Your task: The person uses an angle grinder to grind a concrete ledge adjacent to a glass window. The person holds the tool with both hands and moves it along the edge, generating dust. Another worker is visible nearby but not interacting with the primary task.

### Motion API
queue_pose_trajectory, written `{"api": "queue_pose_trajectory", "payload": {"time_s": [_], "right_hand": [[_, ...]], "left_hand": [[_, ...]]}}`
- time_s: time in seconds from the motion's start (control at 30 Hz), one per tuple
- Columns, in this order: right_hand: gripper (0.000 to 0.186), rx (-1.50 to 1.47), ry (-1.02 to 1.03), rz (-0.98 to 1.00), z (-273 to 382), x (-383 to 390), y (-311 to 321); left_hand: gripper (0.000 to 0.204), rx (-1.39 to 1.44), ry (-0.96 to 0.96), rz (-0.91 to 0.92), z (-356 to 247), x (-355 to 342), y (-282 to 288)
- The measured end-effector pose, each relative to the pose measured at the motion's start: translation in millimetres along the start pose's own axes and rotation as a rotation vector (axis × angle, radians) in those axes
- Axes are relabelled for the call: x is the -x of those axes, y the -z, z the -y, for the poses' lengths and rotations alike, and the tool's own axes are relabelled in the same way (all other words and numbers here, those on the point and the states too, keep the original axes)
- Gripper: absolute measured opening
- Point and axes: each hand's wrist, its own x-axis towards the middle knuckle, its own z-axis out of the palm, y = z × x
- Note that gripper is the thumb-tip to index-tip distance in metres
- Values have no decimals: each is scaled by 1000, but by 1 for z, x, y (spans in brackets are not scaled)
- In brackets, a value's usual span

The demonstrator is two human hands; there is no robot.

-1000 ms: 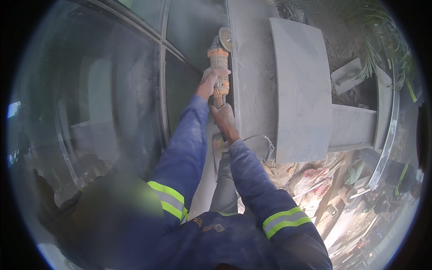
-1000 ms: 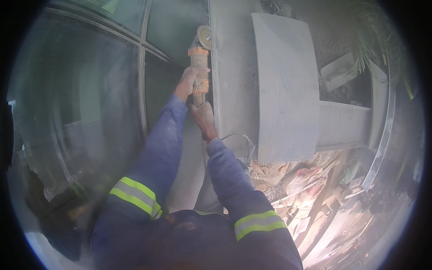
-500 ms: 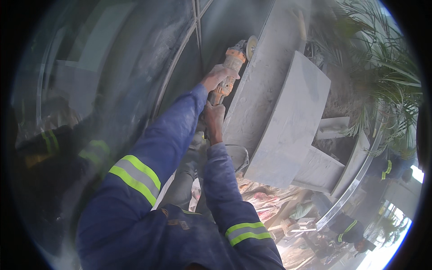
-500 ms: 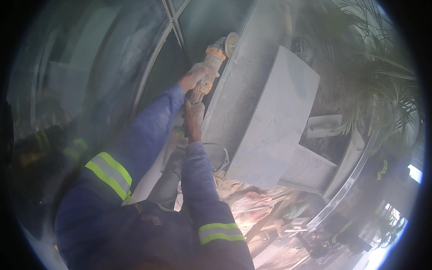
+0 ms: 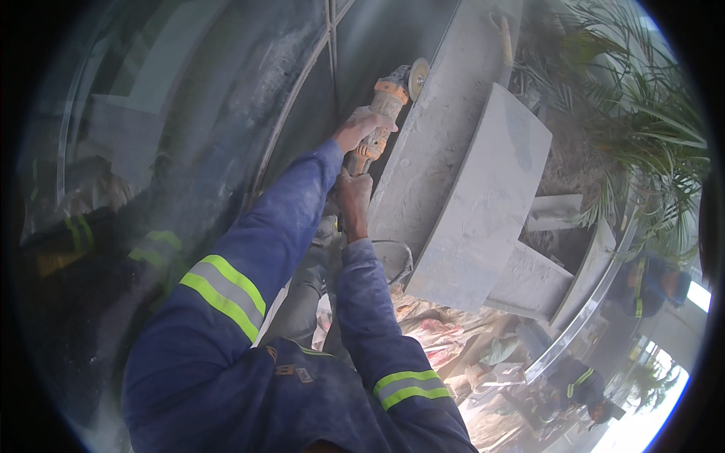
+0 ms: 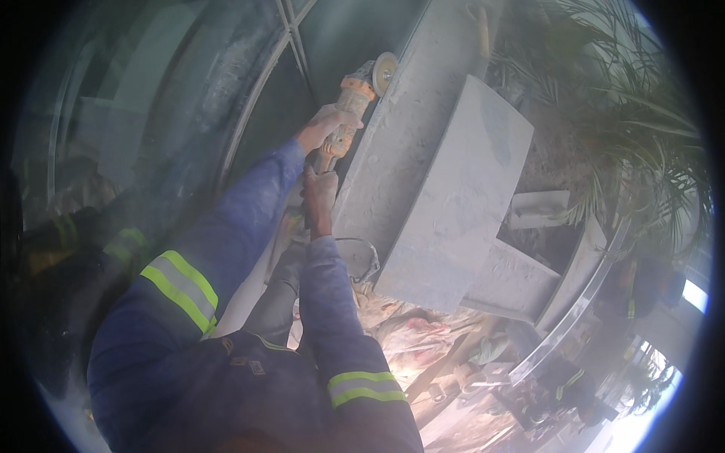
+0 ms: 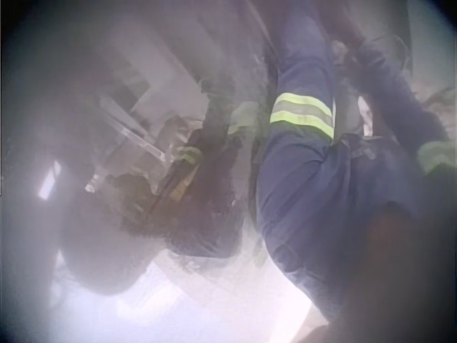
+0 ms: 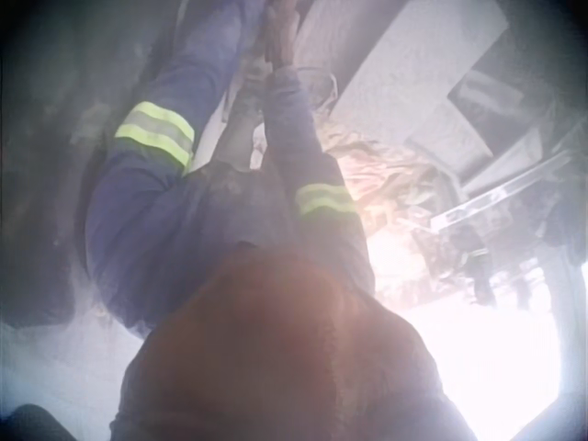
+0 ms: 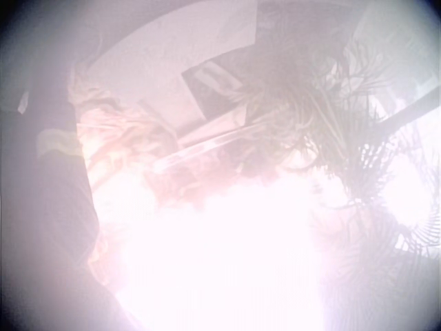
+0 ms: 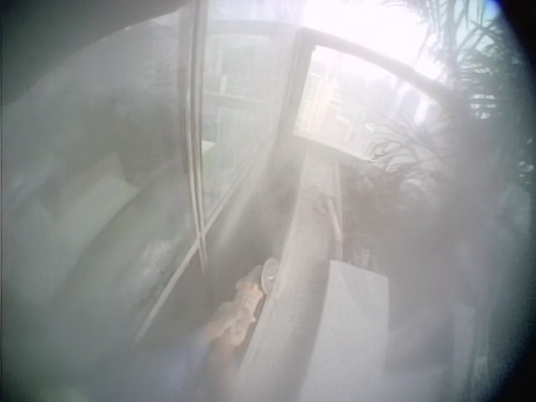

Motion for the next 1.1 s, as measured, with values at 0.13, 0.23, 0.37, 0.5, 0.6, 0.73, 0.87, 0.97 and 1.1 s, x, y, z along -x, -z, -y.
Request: {"api": "queue_pose_trajectory", "payload": {"time_s": [0.13,0.23,0.37,0.5,0.6,0.73,0.87,0.97,1.1], "right_hand": [[38,20,30,-21,-4,-2,2],[37,44,25,-14,2,1,4],[35,55,30,0,10,11,2],[34,23,28,-24,6,7,4],[35,36,26,-10,4,7,5],[37,29,32,-8,9,13,4],[39,99,9,-55,10,13,6],[41,111,3,-32,10,13,6],[43,126,19,-39,10,16,11]], "left_hand": [[77,147,175,-32,-16,-3,-5],[53,167,179,-28,-18,-3,-6],[18,96,103,30,3,-6,4],[17,97,44,15,-7,2,-4],[16,67,40,-3,-5,1,-4],[50,52,-30,28,0,4,1],[48,151,76,-21,-17,5,-7],[44,169,34,5,-14,1,-4],[39,269,164,39,-37,3,-8]]}}
